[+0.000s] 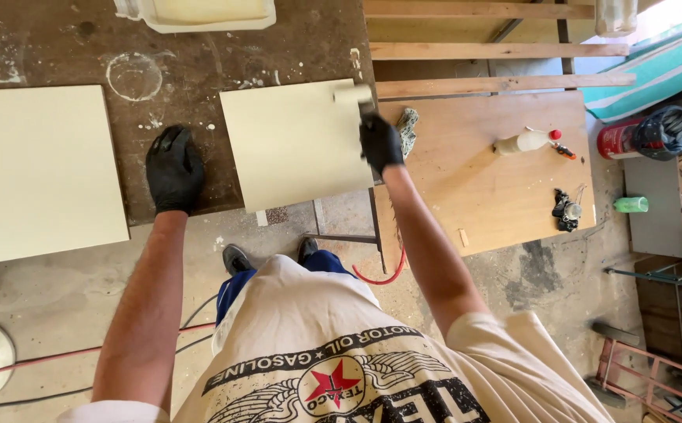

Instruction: Applying paint or primer to small wooden panels using a hand-held roller on a workbench.

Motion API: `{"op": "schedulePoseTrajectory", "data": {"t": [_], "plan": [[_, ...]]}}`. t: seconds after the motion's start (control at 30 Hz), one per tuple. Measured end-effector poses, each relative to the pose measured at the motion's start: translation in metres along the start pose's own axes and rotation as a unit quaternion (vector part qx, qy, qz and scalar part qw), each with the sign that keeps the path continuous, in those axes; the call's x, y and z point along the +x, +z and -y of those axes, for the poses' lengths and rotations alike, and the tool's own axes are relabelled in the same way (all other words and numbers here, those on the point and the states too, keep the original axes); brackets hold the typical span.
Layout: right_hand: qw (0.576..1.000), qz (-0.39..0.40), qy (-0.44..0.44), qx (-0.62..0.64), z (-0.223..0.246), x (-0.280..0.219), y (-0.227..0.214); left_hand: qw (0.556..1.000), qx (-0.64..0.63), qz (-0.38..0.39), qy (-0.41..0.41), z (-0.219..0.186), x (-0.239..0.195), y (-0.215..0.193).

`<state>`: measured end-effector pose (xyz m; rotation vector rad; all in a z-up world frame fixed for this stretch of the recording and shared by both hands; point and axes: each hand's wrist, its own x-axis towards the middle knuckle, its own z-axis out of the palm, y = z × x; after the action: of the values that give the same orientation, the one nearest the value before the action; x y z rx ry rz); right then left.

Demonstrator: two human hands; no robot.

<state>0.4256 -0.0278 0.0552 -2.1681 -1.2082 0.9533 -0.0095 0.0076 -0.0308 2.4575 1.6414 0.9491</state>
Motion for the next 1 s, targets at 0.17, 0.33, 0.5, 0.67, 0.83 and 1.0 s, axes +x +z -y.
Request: {"op": "schedulePoseTrajectory", "data": {"t": [0.17, 0.33, 0.5, 0.67, 0.83, 1.0], "plan": [[1.0, 0.016, 0.006, 0.008, -0.046, -0.072, -0.019, 1.0, 0.003, -0.003, -0.025, -0.004, 0.001, 0.0], [0.97, 0.071, -0.22, -0.073, -0.021, 0.013, -0.097, 1.0, 0.008, -0.01, -0.016, 0.002, -0.002, 0.006], [0.935, 0.215, -0.262, -0.103, 0.038, 0.099, -0.132, 1.0, 0.025, -0.011, -0.008, -0.014, 0.008, -0.012], [0.93, 0.254, -0.028, -0.266, 0.112, 0.112, -0.123, 0.999, -0.039, -0.001, -0.02, -0.03, 0.017, -0.032], [0.916, 0.308, -0.077, -0.246, 0.144, 0.113, -0.056, 0.999, -0.042, -0.005, -0.026, -0.027, 0.017, -0.031], [0.911, 0.358, -0.109, -0.172, 0.179, 0.108, 0.028, 0.998, -0.043, -0.009, -0.034, -0.021, 0.013, -0.024]]}}
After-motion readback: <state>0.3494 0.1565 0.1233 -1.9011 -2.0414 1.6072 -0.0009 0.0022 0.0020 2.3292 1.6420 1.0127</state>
